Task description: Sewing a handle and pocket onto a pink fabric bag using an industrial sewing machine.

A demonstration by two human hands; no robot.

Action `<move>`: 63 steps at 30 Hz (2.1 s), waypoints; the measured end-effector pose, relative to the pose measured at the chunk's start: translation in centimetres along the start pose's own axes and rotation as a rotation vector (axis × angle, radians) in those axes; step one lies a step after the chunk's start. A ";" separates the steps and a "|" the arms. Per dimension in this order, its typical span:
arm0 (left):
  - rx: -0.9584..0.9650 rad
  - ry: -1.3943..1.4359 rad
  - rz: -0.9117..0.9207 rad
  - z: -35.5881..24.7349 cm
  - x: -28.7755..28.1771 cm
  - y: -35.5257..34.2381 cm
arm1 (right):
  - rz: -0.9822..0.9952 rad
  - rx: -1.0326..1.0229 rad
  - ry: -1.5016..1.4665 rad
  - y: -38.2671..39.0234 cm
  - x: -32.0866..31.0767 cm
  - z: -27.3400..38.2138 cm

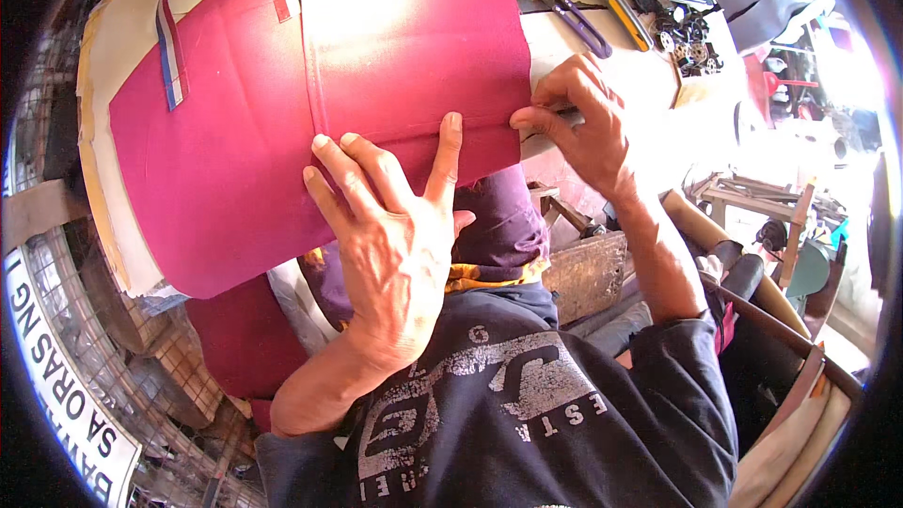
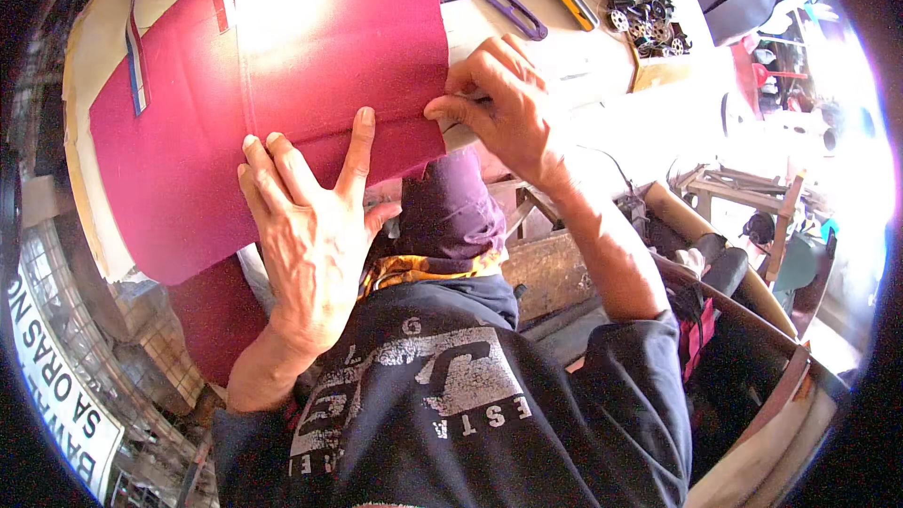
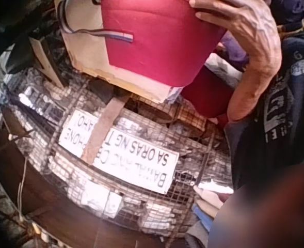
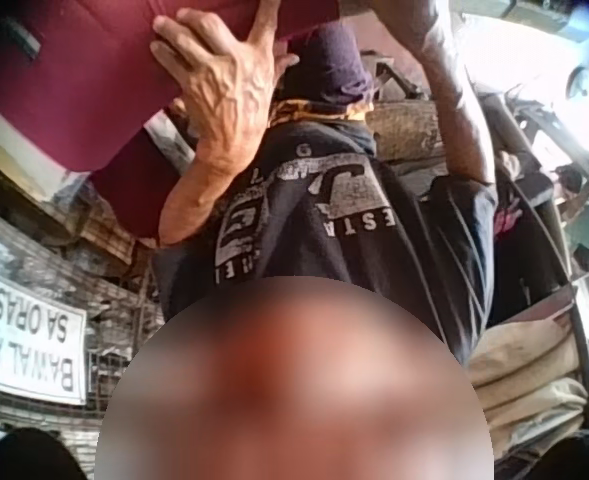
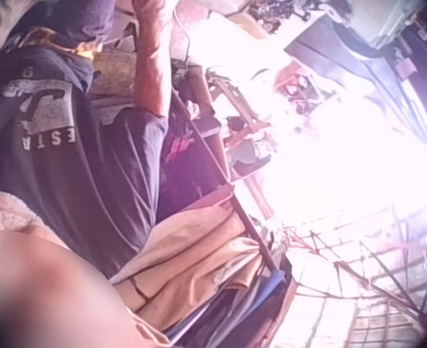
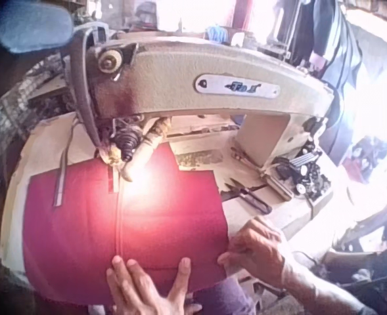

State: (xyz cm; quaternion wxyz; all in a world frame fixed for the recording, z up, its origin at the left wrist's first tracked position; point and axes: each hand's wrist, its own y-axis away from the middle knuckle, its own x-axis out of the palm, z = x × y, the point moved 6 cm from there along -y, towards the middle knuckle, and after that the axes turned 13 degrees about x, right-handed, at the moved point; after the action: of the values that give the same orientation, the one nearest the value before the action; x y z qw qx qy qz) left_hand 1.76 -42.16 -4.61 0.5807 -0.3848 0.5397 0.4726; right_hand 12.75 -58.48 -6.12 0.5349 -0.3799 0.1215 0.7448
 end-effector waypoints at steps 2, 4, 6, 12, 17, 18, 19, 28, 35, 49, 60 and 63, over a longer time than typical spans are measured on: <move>-0.004 -0.003 -0.004 0.1 0.0 0.2 | -0.169 -0.133 0.131 1.4 0.0 2.2; 0.000 -0.016 0.022 0.1 0.1 0.2 | -0.303 -0.261 0.289 4.3 0.4 3.8; 0.006 -0.009 0.014 0.0 0.1 -0.1 | -0.280 -0.358 0.303 7.1 2.2 4.5; 0.006 -0.051 0.000 0.0 -0.2 0.0 | -0.263 -0.242 0.422 6.7 5.3 5.6; 0.001 -0.100 0.013 0.0 0.2 -0.2 | -0.244 -0.187 0.425 6.3 5.6 4.6; -0.002 -0.089 0.002 0.0 0.3 -0.1 | -0.242 -0.186 0.425 6.3 5.6 4.7; -0.006 -0.077 -0.008 0.0 0.3 -0.1 | -0.227 -0.186 0.429 6.3 5.6 4.7; 0.020 0.087 -0.146 0.8 0.4 1.3 | -0.179 -0.207 0.436 6.1 5.3 4.5; 0.032 -0.022 -0.184 1.0 0.5 1.3 | -0.163 -0.032 0.485 5.7 6.4 6.4; 0.190 0.282 -0.514 7.0 -0.3 1.2 | 0.006 -0.213 0.241 0.4 2.0 5.7; 0.216 0.387 -0.752 7.7 0.2 1.4 | 0.039 -0.495 0.614 -0.4 1.5 10.8; 0.259 0.283 -0.877 7.3 0.7 2.2 | 0.021 -0.560 0.680 -1.0 0.0 14.9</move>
State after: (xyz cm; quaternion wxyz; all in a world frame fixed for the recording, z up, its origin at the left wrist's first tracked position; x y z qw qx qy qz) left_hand 1.57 -34.49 -4.28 0.6894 -0.5614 0.4545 0.0551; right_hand 7.14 -49.36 4.29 0.3333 -0.7325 0.0881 0.5870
